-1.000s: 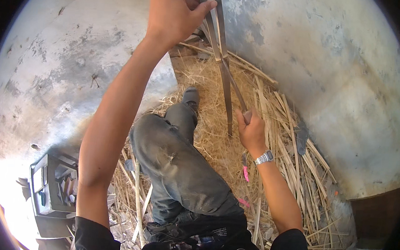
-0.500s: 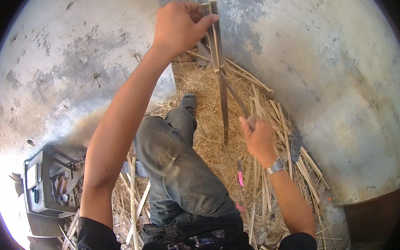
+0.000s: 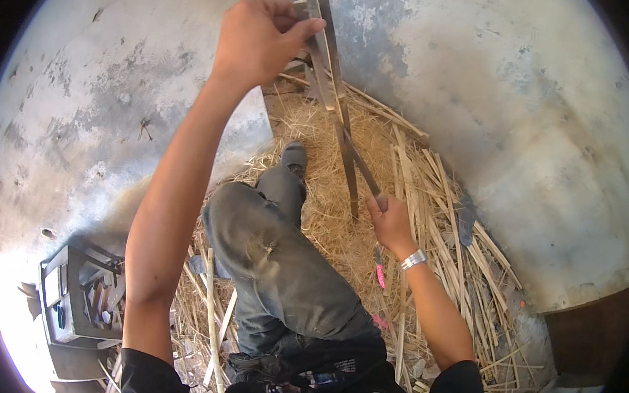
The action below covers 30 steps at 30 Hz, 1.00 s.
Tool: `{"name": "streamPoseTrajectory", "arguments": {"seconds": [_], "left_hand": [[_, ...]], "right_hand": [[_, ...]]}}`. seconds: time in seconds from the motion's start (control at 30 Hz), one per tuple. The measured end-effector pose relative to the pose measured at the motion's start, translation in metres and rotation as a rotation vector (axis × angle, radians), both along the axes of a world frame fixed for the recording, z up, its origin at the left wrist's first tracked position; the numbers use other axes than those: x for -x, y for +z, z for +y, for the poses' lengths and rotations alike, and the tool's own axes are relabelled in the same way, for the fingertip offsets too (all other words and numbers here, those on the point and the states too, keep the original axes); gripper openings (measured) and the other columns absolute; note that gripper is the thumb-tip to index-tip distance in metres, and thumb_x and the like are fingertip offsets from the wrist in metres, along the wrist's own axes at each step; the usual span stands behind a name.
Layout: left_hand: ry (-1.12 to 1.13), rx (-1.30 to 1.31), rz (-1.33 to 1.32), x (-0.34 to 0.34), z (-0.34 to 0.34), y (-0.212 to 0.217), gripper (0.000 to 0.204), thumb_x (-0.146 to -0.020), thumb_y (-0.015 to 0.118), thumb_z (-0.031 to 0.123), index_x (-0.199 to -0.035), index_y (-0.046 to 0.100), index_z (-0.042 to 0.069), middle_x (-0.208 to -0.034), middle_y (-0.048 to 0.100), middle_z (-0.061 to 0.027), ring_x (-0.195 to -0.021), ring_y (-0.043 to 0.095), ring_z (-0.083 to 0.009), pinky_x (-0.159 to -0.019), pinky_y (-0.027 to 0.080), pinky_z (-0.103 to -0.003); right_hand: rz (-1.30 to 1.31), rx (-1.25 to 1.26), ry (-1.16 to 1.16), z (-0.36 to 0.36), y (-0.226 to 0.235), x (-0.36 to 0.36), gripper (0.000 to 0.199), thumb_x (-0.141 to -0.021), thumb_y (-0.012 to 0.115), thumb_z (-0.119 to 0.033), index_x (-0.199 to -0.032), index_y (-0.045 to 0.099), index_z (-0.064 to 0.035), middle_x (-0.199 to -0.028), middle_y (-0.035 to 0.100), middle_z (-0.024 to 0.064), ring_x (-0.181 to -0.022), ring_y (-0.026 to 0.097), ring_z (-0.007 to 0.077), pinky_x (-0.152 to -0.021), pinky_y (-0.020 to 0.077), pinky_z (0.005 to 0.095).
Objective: The person scrapes a wooden strip using a small knife, splits a wooden piece lengthwise with a large knife, and scrapes another wooden strip using the small knife.
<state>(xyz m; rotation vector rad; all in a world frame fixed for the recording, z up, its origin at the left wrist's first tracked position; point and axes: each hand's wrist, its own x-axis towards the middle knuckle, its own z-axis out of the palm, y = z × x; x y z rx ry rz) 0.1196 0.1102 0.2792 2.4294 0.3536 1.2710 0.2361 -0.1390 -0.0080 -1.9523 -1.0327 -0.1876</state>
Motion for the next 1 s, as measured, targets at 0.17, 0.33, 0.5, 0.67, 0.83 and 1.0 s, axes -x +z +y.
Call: {"name": "streamPoseTrajectory", "arguments": {"seconds": [0.17, 0.33, 0.5, 0.67, 0.83, 1.0], "left_hand": [[-0.055, 0.039, 0.06, 0.005, 0.005, 0.001, 0.034, -0.089, 0.082, 0.029, -0.096, 0.075, -0.003, -0.085, 0.079, -0.0118, -0.08, 0.078, -0.0169, -0.072, 0.06, -0.031], [-0.031, 0.029, 0.012, -0.007, 0.001, -0.002, 0.033, -0.09, 0.081, 0.028, -0.095, 0.074, -0.003, -0.084, 0.079, -0.0116, -0.08, 0.078, -0.0155, -0.07, 0.061, -0.029], [-0.097, 0.047, 0.009, -0.002, -0.025, 0.003, 0.032, -0.089, 0.082, 0.03, -0.093, 0.076, -0.001, -0.082, 0.078, -0.01, -0.077, 0.078, -0.0156, -0.069, 0.06, -0.028], [-0.067, -0.135, 0.008, -0.007, -0.048, 0.008, 0.032, -0.088, 0.082, 0.033, -0.093, 0.078, 0.001, -0.083, 0.079, -0.0089, -0.076, 0.077, -0.0161, -0.069, 0.06, -0.03], [-0.065, 0.041, 0.044, -0.006, -0.005, 0.007, 0.03, -0.09, 0.08, 0.029, -0.094, 0.076, 0.0, -0.085, 0.079, -0.0091, -0.081, 0.077, -0.0141, -0.073, 0.058, -0.028], [-0.134, 0.063, 0.089, -0.002, 0.009, -0.002, 0.027, -0.092, 0.08, 0.026, -0.088, 0.073, -0.001, -0.084, 0.078, -0.0084, -0.084, 0.077, -0.0134, -0.07, 0.057, -0.025]], "right_hand": [[1.088, 0.157, 0.146, -0.017, 0.072, -0.003, 0.049, -0.103, 0.059, -0.048, -0.072, 0.043, -0.0141, -0.057, 0.037, -0.0064, -0.046, 0.036, 0.0066, -0.041, 0.0324, 0.0289], [0.01, 0.233, -0.027, -0.008, 0.026, 0.0, 0.044, -0.098, 0.069, -0.039, -0.079, 0.054, -0.0026, -0.057, 0.053, 0.0113, -0.046, 0.045, 0.0295, -0.049, 0.0415, 0.0416], [0.139, 0.086, -0.146, 0.008, -0.065, 0.005, 0.041, -0.097, 0.07, -0.035, -0.086, 0.057, 0.0017, -0.066, 0.06, 0.0201, -0.061, 0.058, 0.0405, -0.057, 0.0441, 0.0485], [0.086, -0.079, -0.176, 0.011, -0.124, -0.022, 0.057, -0.1, 0.062, -0.051, -0.076, 0.052, -0.0003, -0.055, 0.047, 0.0158, -0.05, 0.048, 0.0306, -0.051, 0.0379, 0.0439], [0.277, 0.096, 0.036, 0.002, -0.065, -0.02, 0.055, -0.101, 0.061, -0.051, -0.075, 0.048, -0.005, -0.052, 0.039, 0.006, -0.044, 0.038, 0.0213, -0.045, 0.0323, 0.0381], [1.464, 0.162, 0.269, -0.016, -0.008, -0.026, 0.049, -0.101, 0.057, -0.056, -0.079, 0.042, -0.0149, -0.055, 0.03, -0.0082, -0.042, 0.03, 0.0084, -0.04, 0.0309, 0.0319]]}}
